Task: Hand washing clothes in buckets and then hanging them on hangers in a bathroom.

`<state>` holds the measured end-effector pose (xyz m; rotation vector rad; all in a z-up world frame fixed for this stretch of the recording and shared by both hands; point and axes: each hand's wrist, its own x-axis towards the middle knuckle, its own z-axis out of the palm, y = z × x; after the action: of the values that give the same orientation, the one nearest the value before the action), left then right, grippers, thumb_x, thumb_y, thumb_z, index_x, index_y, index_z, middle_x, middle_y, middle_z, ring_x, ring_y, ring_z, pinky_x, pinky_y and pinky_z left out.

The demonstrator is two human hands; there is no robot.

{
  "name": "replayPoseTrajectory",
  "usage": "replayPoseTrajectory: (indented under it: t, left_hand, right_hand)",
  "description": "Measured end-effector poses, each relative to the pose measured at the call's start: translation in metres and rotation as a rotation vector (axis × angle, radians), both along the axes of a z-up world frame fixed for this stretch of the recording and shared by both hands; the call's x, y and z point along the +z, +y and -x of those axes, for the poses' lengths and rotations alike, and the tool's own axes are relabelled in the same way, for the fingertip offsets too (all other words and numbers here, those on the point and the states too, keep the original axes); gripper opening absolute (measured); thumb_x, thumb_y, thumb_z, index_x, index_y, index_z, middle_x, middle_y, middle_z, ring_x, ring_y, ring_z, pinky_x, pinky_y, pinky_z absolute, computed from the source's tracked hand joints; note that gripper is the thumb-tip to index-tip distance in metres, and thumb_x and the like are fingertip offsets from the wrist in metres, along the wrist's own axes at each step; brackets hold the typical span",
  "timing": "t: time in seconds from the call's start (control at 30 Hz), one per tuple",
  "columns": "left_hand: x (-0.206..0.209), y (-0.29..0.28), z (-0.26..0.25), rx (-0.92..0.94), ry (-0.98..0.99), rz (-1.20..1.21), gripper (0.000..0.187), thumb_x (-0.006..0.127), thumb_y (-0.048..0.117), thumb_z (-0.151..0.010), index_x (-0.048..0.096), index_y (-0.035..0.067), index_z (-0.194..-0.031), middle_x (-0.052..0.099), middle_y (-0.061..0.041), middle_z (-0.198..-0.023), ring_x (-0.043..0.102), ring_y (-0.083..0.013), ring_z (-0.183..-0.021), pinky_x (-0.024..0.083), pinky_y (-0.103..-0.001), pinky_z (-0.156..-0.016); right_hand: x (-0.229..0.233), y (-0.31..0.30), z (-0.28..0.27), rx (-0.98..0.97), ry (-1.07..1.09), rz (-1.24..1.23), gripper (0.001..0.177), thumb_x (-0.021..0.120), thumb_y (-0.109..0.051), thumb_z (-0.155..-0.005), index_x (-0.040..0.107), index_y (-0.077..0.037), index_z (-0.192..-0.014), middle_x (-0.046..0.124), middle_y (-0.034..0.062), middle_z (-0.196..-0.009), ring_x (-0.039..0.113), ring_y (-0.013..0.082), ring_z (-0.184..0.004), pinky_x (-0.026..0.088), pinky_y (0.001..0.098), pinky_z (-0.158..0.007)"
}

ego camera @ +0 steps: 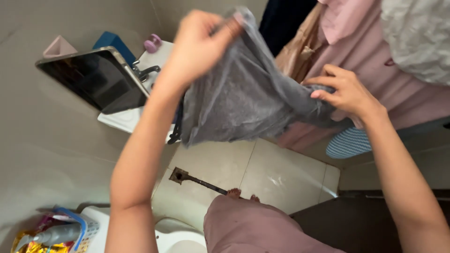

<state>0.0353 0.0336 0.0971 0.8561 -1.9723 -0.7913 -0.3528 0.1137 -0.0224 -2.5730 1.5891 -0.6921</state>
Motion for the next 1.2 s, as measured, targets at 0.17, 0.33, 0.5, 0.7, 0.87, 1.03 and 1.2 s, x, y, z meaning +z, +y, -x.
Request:
replayPoseTrajectory:
  t: [0.17, 0.33, 0.5, 0.7, 0.87, 1.03, 1.2]
  left_hand:
    - [-0.008, -0.009, -0.013, -0.206, 0.312, -0.103, 0.046, 0.059, 0.036, -0.110, 0.065, -0.001, -0.084, 0.056, 0.011, -0.077, 0.047, -0.0022, -0.074, 0.039, -0.029, -0.064]
    - [-0.058, -0.010, 0.006, -0.029, 0.170, -0.175, 0.046, 0.058, 0.038, -0.111, 0.066, -0.001, -0.088, 0.055, 0.001, -0.076, 0.047, -0.0070, -0.077, 0.042, -0.029, -0.069]
    - [-0.092, 0.056, 0.052, 0.285, -0.448, 0.567, 0.073, 0.077, 0.025, -0.070, 0.050, 0.001, -0.133, 0.052, -0.018, -0.126, 0.058, -0.0397, -0.109, 0.049, -0.050, -0.080]
    - [-0.121, 0.138, 0.121, -0.251, 0.207, 0.029, 0.089, 0.081, 0.038, -0.087, 0.029, -0.003, -0.146, 0.051, -0.027, -0.126, 0.061, -0.0391, -0.110, 0.054, -0.045, -0.093]
    - [-0.093, 0.113, 0.097, -0.097, 0.058, -0.112, 0.057, 0.065, 0.035, -0.101, 0.041, 0.004, -0.142, 0.062, -0.022, -0.093, 0.065, -0.0325, -0.086, 0.052, -0.043, -0.077]
    - [-0.062, 0.095, 0.054, -0.014, -0.020, -0.085, 0.027, 0.061, 0.030, -0.102, 0.065, 0.007, -0.117, 0.061, -0.017, -0.076, 0.063, -0.0333, -0.070, 0.051, -0.042, -0.068]
    - [-0.061, 0.097, 0.048, 0.161, 0.041, 0.318, 0.022, 0.060, 0.023, -0.103, 0.069, 0.004, -0.099, 0.067, -0.014, -0.093, 0.065, -0.0349, -0.083, 0.050, -0.042, -0.072]
  right_hand:
    - [0.000, 0.018, 0.035, -0.082, -0.665, -0.258, 0.029, 0.071, -0.022, -0.097, 0.071, -0.010, -0.124, 0.065, -0.0008, -0.098, 0.062, 0.0133, -0.092, 0.052, 0.0295, -0.080]
    - [0.069, 0.046, 0.006, -0.232, -1.203, -0.391, 0.024, 0.067, -0.006, -0.094, 0.064, -0.016, -0.116, 0.063, -0.0065, -0.097, 0.062, 0.0070, -0.091, 0.054, 0.0250, -0.076]
    - [0.077, 0.039, -0.017, -0.004, -1.438, -0.318, 0.011, 0.066, 0.002, -0.106, 0.063, -0.009, -0.108, 0.061, -0.0042, -0.101, 0.059, 0.0069, -0.097, 0.051, 0.0218, -0.085]
    - [0.094, 0.033, -0.074, 0.015, -1.578, -0.267, 0.011, 0.064, 0.000, -0.106, 0.064, -0.010, -0.103, 0.063, -0.0041, -0.096, 0.061, 0.0074, -0.087, 0.051, 0.0248, -0.074]
    - [0.090, 0.024, -0.064, -0.010, -1.518, -0.156, 0.010, 0.063, 0.000, -0.105, 0.064, -0.009, -0.104, 0.063, -0.0031, -0.094, 0.061, 0.0080, -0.083, 0.050, 0.0260, -0.069]
    - [0.043, 0.004, -0.008, -0.059, -1.397, -0.207, 0.011, 0.063, 0.002, -0.105, 0.065, -0.009, -0.107, 0.060, -0.0039, -0.092, 0.051, 0.0040, -0.073, 0.043, 0.0215, -0.063]
    - [0.006, -0.004, 0.000, -0.199, -1.448, -0.467, 0.015, 0.064, 0.000, -0.099, 0.065, -0.012, -0.107, 0.061, -0.0044, -0.088, 0.043, 0.0010, -0.057, 0.039, 0.0177, -0.049]
